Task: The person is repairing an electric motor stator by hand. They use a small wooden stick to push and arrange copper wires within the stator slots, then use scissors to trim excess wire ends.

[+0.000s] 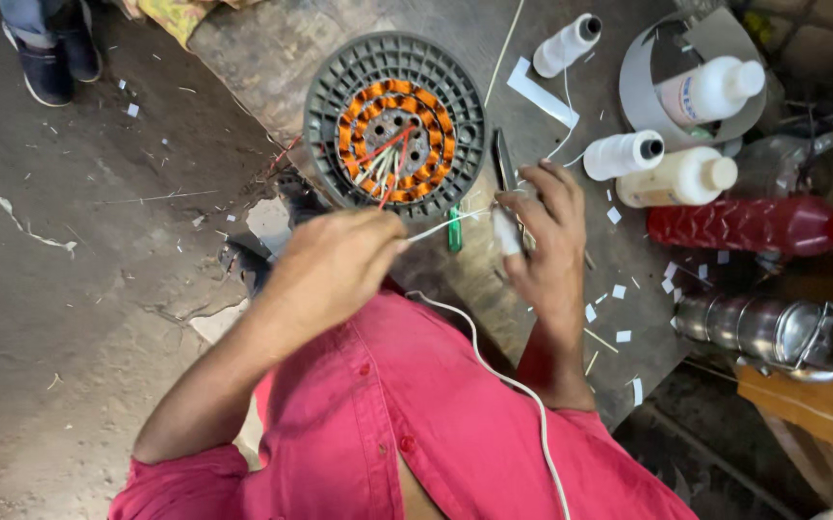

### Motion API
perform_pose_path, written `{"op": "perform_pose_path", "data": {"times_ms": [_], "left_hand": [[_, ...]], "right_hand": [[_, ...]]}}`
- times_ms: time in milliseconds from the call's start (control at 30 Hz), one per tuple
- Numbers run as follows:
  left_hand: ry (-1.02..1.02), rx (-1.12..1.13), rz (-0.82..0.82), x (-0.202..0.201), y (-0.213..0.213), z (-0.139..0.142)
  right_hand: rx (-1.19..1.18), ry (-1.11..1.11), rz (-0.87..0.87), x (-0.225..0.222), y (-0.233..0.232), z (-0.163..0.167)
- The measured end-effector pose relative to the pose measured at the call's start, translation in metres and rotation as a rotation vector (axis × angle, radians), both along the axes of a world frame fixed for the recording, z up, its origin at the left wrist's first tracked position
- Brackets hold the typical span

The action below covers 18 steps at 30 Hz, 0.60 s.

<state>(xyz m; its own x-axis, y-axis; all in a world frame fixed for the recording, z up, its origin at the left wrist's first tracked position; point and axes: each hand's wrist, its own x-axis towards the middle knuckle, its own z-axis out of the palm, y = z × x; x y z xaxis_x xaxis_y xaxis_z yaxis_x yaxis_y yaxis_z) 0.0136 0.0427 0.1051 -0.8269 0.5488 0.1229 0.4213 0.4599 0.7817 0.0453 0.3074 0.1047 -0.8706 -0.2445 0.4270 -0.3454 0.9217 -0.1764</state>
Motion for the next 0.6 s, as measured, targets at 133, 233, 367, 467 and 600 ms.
{"op": "perform_pose_path", "data": {"times_ms": [133, 233, 367, 467, 600], "left_hand": [[0.021, 0.045, -0.054, -0.005, 0.020, -0.004], [-0.016, 0.004, -0.047, -0.012, 0.015, -0.003], [0.010, -0.031, 0.012, -0.033, -0.001, -0.002], [-0.026, -0.104, 0.023, -0.036, 0.016, -0.005], [-0.093, -0.026, -0.103, -0.038, 0.040, -0.011]], "right_hand": [[-0.503, -0.409, 0.259, 0.003, -0.019, -0.007], [-0.758, -0.647, 0.179, -0.002, -0.016, -0.021], [-0.477, -0.476, -0.048, -0.028, 0.015, -0.012], [-0.387, -0.303, 0.131, -0.031, 0.010, -0.006], [-0.752, -0.508, 0.476, -0.024, -0.008, -0.018]]}}
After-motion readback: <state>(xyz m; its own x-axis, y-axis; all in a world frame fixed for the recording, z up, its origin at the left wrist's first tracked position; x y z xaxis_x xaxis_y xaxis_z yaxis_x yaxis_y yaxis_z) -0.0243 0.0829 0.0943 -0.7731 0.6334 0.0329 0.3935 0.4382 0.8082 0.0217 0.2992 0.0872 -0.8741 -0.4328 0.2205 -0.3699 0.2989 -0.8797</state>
